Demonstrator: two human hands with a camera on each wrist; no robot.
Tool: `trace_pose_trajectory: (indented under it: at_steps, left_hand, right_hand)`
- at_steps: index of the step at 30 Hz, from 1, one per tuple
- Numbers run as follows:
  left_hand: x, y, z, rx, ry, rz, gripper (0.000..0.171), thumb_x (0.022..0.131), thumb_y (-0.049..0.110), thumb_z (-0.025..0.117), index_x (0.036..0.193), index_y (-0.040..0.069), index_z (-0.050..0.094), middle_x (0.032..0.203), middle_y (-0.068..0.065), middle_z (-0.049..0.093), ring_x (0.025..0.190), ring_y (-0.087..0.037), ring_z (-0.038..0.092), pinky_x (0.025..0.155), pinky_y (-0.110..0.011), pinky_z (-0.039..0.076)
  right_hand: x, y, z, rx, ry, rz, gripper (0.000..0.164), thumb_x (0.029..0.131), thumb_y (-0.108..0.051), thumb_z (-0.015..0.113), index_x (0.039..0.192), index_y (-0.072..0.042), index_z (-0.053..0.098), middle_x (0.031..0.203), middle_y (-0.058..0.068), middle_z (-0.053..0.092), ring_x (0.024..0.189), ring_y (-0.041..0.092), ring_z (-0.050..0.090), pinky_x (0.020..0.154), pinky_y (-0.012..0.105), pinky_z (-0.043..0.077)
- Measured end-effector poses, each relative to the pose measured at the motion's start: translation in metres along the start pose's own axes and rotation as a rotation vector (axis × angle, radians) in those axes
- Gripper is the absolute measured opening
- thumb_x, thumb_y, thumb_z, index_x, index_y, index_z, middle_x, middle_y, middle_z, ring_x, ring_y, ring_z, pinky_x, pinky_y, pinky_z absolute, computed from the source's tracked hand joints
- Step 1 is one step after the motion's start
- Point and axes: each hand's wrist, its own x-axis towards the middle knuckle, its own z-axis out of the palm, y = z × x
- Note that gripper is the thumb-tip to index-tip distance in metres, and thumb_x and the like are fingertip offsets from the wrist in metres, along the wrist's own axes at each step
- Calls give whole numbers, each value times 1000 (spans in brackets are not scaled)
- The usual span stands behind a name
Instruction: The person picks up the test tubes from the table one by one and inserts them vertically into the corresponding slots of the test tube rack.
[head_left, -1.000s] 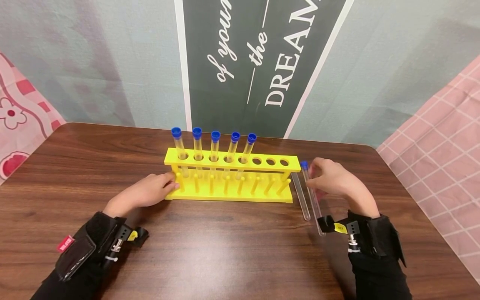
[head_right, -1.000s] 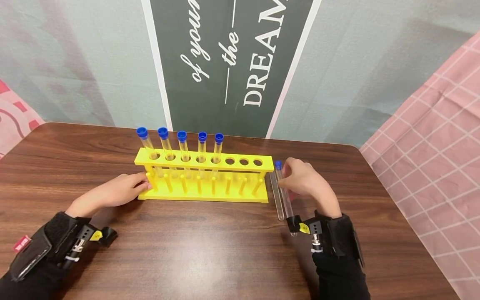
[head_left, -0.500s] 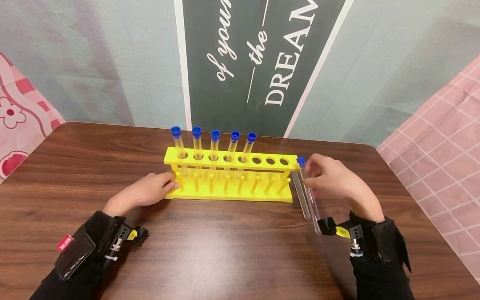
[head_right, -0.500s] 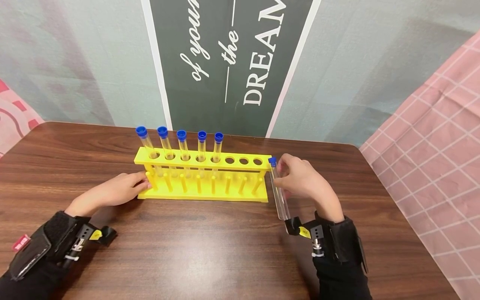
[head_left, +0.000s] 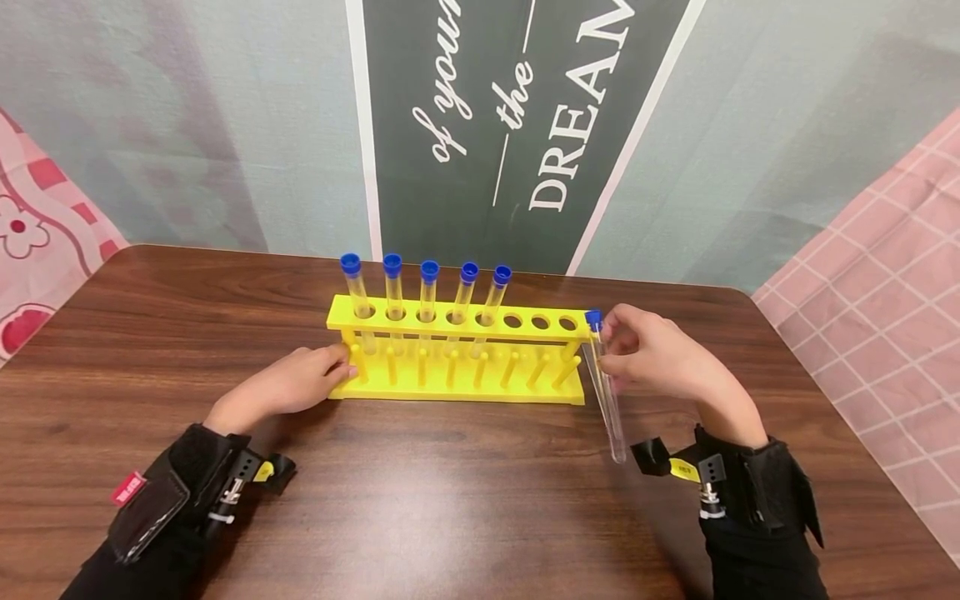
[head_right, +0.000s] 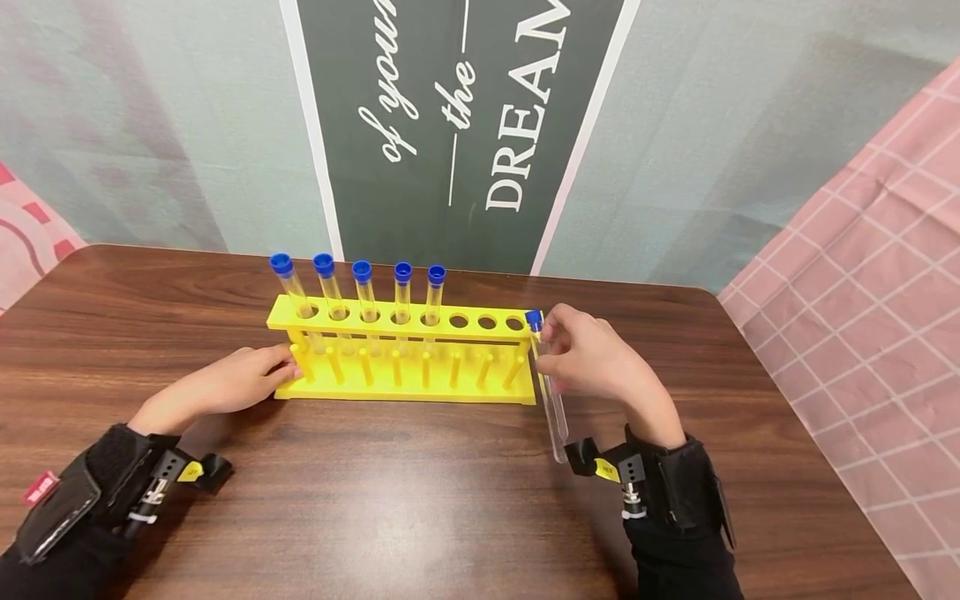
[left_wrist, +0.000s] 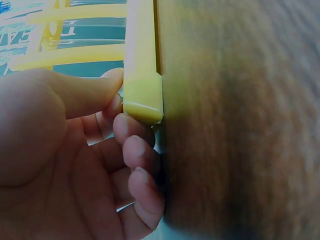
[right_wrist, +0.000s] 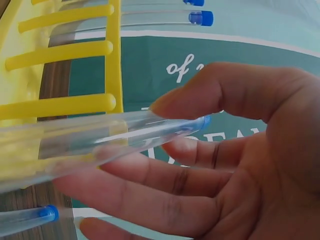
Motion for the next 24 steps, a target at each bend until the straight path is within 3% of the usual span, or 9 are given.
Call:
trace_pose_trajectory:
  at_steps: [10,18,24]
  left_hand:
    - [0,0,0,-6,1,1,21,95,17,49,79,5,45,61,-1,35,52,-13,33,51,-27,29]
    - [0,0,0,-18,-1,3,20,95,18,49,81,4,45,62,-1,35,53,-13,34,51,-27,29]
    - [-1,-1,1,-16,2,13,21,96,17,48,79,5,44,61,-1,34,53,-13,32,52,-27,28]
  right_hand:
    - [1,-3,6,35,8,-56,24,80,1,58,97,0,41,72,7,61,62,20,62,61,33,49]
    - [-1,-8,10,51,39,-179,24,79,5,62,94,0,44,76,7,56,70,22,62,61,30,50]
    - [-1,-12,14,94,12,-223,23,79,9,59,94,1,43,75,9,56,68,20,63,62,33,51]
